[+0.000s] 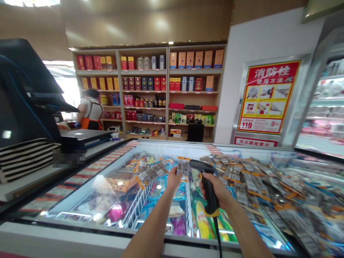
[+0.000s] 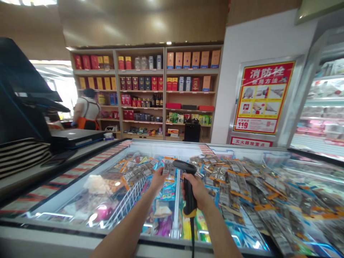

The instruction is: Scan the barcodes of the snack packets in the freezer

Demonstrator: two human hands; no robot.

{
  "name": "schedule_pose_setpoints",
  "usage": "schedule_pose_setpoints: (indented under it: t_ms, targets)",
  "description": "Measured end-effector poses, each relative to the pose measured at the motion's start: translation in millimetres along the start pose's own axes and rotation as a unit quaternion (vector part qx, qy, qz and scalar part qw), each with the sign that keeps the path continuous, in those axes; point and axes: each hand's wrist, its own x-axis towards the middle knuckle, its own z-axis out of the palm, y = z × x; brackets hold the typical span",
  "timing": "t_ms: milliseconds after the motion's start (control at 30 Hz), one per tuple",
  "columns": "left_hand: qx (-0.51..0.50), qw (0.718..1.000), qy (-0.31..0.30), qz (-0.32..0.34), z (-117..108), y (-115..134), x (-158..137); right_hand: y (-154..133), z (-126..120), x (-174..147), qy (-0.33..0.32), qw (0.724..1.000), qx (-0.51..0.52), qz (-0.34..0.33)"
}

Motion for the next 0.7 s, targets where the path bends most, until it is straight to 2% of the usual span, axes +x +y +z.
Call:
schedule_pose_setpoints:
  t_ms: [233,333,433,567,700]
  targets:
    - [-0.024,0.999,-0.008,0.027,0.9,-2.3,5.9,-0.5,1.4,-2.7,-0.011,1.0,-0.008,-0.008]
    - [-0.008,1.0,-0.003,0.03,1.1,-0.9,5.3,-0.7,1.2,-2.2,-0.022,1.0,-0.006,-0.008]
    - [0.031,0.999,0.014,0.022,-3.7,-0.5,5.4,-1.9,-4.4,-0.2,-0.004,1.0,-0.004,-0.002]
    - [0.12,0.991,0.066,-0.002,-24.1,-3.8,10.3,-4.8,-23.3,2.8,0.043,0.999,-0.005,-0.003]
    - [0.207,0.97,0.123,-0.03,-58.4,-8.6,19.5,-10.7,-46.4,4.8,0.088,0.996,-0.003,-0.006]
